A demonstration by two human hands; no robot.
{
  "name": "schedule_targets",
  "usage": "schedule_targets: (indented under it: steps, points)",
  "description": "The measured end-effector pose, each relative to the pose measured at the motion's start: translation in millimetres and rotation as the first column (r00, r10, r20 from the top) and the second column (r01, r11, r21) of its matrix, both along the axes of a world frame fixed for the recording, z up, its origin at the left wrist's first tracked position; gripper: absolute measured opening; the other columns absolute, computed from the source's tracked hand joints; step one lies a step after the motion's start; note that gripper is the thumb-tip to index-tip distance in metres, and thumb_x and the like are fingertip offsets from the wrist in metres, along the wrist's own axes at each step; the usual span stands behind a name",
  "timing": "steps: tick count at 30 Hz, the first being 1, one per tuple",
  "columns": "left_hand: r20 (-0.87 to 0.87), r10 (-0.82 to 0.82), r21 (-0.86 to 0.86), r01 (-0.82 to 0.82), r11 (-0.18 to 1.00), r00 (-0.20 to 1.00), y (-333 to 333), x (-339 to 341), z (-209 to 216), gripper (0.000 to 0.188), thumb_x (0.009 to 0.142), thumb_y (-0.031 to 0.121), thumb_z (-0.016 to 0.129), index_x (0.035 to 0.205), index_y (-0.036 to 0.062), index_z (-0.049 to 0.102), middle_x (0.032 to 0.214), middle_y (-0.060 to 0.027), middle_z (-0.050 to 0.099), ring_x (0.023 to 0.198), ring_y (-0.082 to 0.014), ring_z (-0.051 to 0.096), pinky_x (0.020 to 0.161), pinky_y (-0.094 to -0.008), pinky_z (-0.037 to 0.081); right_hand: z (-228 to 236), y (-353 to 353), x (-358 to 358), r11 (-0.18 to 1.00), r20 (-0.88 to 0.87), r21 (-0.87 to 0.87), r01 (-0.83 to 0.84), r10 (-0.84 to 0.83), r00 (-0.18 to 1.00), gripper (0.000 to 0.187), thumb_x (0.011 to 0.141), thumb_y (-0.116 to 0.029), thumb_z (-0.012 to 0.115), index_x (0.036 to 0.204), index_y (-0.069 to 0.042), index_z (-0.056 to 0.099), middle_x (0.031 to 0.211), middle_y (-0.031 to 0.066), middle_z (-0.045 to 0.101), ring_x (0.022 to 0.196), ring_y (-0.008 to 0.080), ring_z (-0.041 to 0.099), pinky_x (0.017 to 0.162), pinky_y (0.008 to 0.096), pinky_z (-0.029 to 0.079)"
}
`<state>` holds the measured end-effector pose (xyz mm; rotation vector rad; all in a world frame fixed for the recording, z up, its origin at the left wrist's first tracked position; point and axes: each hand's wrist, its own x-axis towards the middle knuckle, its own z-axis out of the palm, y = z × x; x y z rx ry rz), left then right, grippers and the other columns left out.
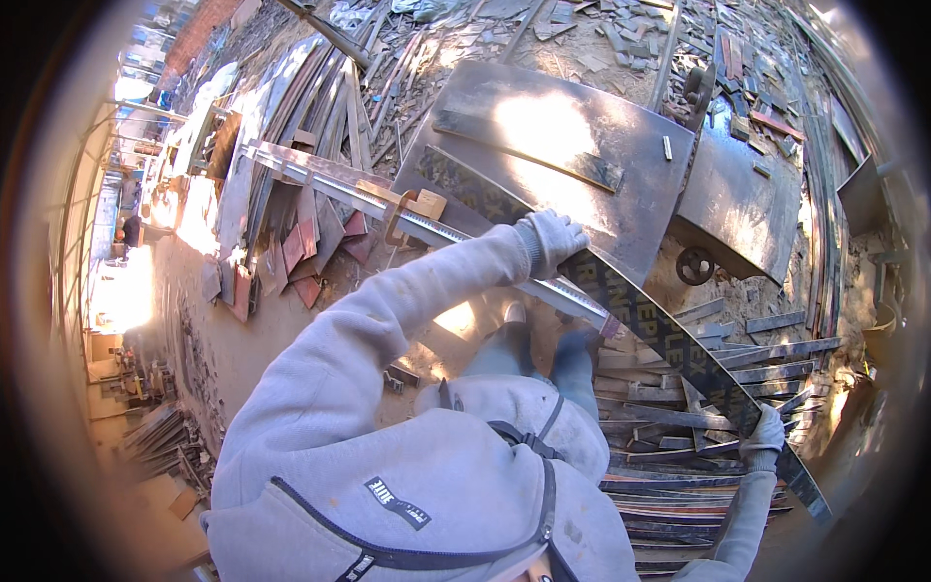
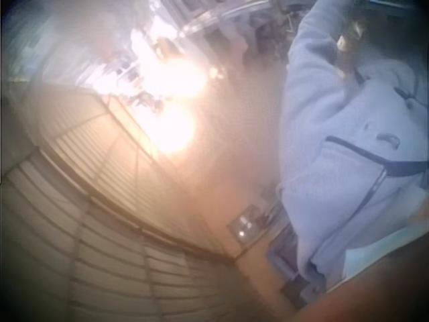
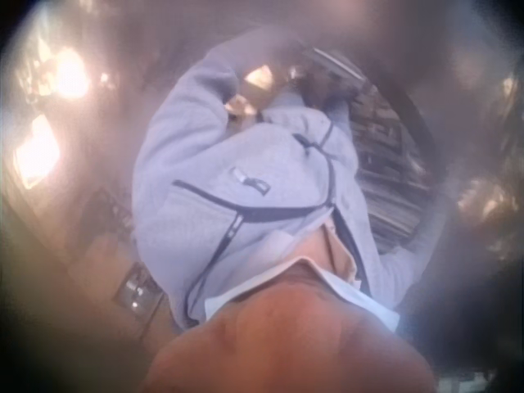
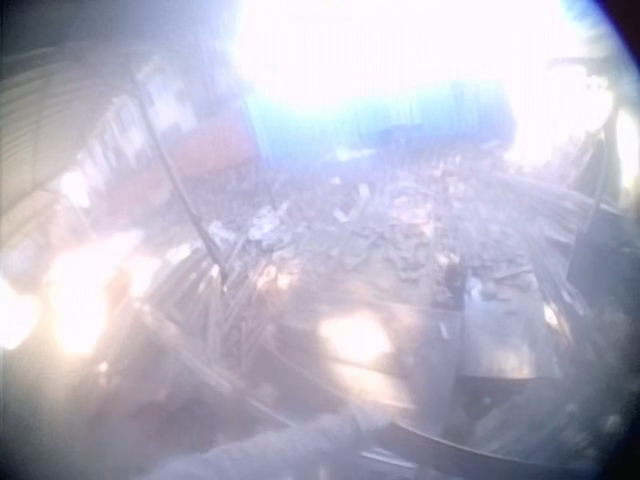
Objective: The person selects thin wooden strips, measures them against a metal guide on a workbench, and cuts them to length using a manual sliding saw. The person repeats this process for several pieces, stacking the cut pieces on the bench.
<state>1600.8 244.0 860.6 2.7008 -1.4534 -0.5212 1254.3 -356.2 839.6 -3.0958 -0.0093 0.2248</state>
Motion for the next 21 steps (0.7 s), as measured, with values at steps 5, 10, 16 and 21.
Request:
schedule_targets:
  steps: [5,10,16,21]
  points:
    - [-0.105,0.036,-0.202,-0.057,0.978,0.994,-33.5,-20.1,-52.8,0.069,0.069,0.048,0.086,0.121,0.0068,0.067,0.114,-0.0162,0.069,0.108,-0.0364,0.068,0.095,-0.0478,0.055,0.8,-64.7,16.2,0.999,0.018,0.015,-0.03,0.029,0.999,0.053,0.071,-0.007,0.078,0.12,-0.007,0.058,0.107,0.0205,0.063,0.102,0.0444,0.062,0.091,0.048,0.052]
    - [-0.253,0.108,-0.152,-0.15,0.977,0.961,-49.5,-31.0,-79.9,0.082,0.068,0.054,0.088,0.131,0.0058,0.065,0.129,-0.0176,0.065,0.126,-0.0358,0.062,0.108,-0.044,0.049,9.9,-99.9,52.4,0.989,-0.157,-0.143,0.041,-0.064,0.985,0.061,0.066,-0.005,0.079,0.123,-0.007,0.056,0.109,0.0203,0.062,0.108,0.0447,0.06,0.095,0.0496,0.048]
    - [-0.286,0.209,-0.084,-0.242,0.967,0.935,-37.3,-13.2,-91.1,0.08,0.071,0.052,0.085,0.133,0.0076,0.063,0.129,-0.013,0.065,0.125,-0.0319,0.061,0.108,-0.0428,0.047,-0.9,-93.4,110.0,0.993,-0.202,-0.117,-0.021,-0.003,0.979,0.066,0.062,-0.006,0.083,0.122,-0.009,0.056,0.11,0.0192,0.061,0.109,0.0437,0.059,0.096,0.0482,0.048]
    - [-0.32,0.217,-0.168,-0.281,0.945,0.922,-11.8,-7.1,-94.7,0.081,0.08,0.059,0.077,0.14,0.0072,0.059,0.133,-0.0137,0.063,0.127,-0.033,0.06,0.109,-0.0455,0.045,-23.0,-85.2,129.5,0.989,-0.141,-0.058,-0.139,0.129,0.982,0.063,0.064,-0.008,0.081,0.121,-0.006,0.055,0.109,0.0199,0.06,0.109,0.0435,0.059,0.096,0.0489,0.048]
